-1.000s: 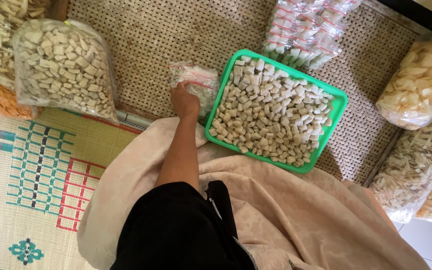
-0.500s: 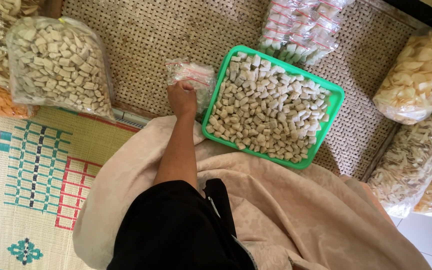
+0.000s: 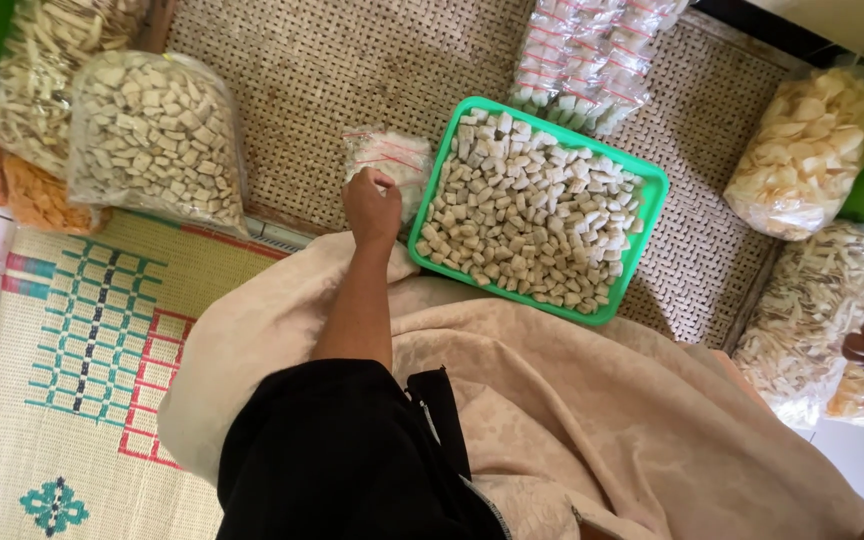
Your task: The person sits on a mat and repeatedly scoops small white cubes from a green basket into small clear plastic bags. They seal each bag and place it aside, continuing the process for the duration of the clip.
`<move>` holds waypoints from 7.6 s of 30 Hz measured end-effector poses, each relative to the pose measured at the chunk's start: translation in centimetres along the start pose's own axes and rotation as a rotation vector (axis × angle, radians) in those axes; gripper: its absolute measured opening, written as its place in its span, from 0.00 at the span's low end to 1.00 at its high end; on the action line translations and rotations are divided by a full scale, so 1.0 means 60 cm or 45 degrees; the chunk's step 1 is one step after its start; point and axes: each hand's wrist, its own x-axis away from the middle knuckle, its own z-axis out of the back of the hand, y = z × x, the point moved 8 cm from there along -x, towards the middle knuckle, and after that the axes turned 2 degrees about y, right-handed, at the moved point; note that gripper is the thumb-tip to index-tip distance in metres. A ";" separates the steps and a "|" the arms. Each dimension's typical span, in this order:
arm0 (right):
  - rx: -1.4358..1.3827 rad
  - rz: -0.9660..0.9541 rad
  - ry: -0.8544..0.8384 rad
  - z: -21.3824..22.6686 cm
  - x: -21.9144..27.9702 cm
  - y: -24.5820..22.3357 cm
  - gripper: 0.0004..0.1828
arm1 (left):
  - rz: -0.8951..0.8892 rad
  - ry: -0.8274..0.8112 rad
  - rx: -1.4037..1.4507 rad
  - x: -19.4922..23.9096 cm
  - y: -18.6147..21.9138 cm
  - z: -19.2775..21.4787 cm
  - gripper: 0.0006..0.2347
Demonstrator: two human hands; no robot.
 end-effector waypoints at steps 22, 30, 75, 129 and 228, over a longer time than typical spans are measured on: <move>-0.240 0.273 -0.109 -0.415 -0.152 -0.393 0.41 | -0.933 -0.789 0.476 0.238 0.488 0.073 0.27; -0.516 0.393 -0.059 -0.410 -0.156 -0.395 0.10 | -1.045 -1.030 0.494 0.298 0.536 0.075 0.19; 0.262 0.718 -0.069 -0.397 -0.159 -0.419 0.12 | -1.092 -1.064 0.312 0.272 0.527 0.016 0.07; 0.913 1.140 -0.166 -0.448 -0.143 -0.428 0.09 | -1.875 -0.605 -0.320 0.321 0.522 -0.003 0.09; 0.435 1.023 -0.057 -0.428 -0.172 -0.480 0.08 | -1.530 -0.464 -0.502 0.255 0.528 0.025 0.12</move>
